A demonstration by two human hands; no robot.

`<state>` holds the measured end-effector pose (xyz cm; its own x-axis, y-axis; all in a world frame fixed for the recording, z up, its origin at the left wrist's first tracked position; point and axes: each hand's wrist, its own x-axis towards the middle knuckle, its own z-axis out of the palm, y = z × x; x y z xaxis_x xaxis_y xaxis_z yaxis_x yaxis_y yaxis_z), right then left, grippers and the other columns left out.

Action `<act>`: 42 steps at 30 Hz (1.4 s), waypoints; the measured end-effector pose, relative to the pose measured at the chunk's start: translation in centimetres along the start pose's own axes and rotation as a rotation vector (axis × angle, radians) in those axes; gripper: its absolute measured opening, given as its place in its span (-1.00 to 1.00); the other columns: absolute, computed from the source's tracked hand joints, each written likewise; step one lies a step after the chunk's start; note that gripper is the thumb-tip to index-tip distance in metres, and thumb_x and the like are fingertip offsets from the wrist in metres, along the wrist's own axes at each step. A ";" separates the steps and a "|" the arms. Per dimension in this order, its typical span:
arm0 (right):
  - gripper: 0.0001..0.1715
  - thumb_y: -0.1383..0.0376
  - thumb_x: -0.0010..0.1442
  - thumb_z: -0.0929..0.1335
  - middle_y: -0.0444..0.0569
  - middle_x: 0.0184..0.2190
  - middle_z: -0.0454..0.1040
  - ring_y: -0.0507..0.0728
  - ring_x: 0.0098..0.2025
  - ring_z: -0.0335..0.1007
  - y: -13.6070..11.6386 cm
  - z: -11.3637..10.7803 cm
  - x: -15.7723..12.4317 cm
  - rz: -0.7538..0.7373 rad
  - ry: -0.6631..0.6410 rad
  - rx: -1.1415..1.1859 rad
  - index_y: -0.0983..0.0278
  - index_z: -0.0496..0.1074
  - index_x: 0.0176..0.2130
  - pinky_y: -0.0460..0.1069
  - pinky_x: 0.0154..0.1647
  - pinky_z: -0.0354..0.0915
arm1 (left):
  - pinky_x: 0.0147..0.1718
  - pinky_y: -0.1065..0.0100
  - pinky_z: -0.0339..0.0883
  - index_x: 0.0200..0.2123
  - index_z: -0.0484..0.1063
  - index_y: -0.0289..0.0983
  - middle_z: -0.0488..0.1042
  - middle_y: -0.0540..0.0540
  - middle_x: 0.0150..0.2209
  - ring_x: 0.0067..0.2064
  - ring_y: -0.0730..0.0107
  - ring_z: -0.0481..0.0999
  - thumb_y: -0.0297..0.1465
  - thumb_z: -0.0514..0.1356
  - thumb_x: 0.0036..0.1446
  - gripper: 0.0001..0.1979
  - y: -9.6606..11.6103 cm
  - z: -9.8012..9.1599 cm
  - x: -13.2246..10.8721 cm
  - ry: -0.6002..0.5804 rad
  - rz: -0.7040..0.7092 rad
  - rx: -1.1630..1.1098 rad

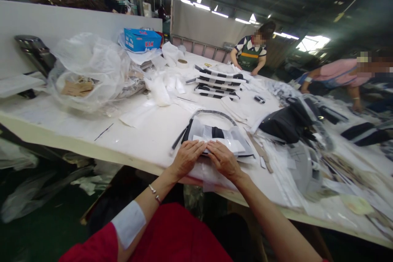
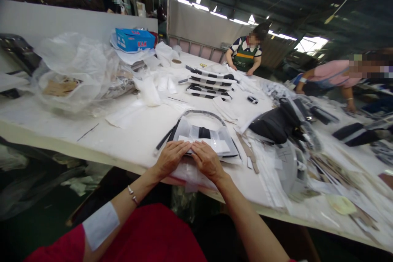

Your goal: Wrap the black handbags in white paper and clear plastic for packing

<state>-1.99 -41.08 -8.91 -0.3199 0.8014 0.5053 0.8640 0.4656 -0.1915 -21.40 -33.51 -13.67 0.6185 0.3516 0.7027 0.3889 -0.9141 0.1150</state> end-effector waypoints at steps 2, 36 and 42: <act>-0.60 0.34 0.34 0.27 0.11 0.08 0.50 0.20 0.17 0.39 -0.2 -0.2 -0.1 0.007 -0.008 0.001 0.26 0.41 0.14 0.25 0.28 0.25 | 0.05 0.19 0.27 0.20 0.30 -0.27 0.49 -0.17 0.10 0.14 0.25 0.42 -0.48 0.03 0.34 -0.62 0.1 -0.2 -0.1 -0.002 0.000 -0.012; -0.61 0.51 0.27 0.20 -0.03 -0.21 0.63 0.10 -0.06 0.54 -7.2 0.2 -3.5 0.033 0.048 0.134 0.18 0.51 -0.14 0.19 0.25 0.28 | 0.05 0.18 0.29 0.15 0.36 -0.26 0.49 -0.18 0.10 0.14 0.23 0.42 -0.46 0.06 0.32 -0.65 0.9 -0.4 -0.2 -0.041 0.002 0.003; -0.69 0.41 0.32 0.23 0.02 0.01 0.55 0.16 0.09 0.46 -5.2 -1.8 0.4 0.121 0.065 0.101 0.19 0.53 -0.15 0.20 0.26 0.26 | 0.10 0.16 0.26 0.14 0.34 -0.26 0.46 -0.18 0.12 0.17 0.20 0.38 -0.46 0.12 0.27 -0.63 1.6 -0.3 -0.3 -0.066 -0.074 -0.060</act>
<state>-5.93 -43.82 -6.21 -0.1873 0.8296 0.5260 0.8503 0.4050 -0.3360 -21.19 -35.12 -13.45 0.6342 0.4294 0.6430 0.3948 -0.8949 0.2082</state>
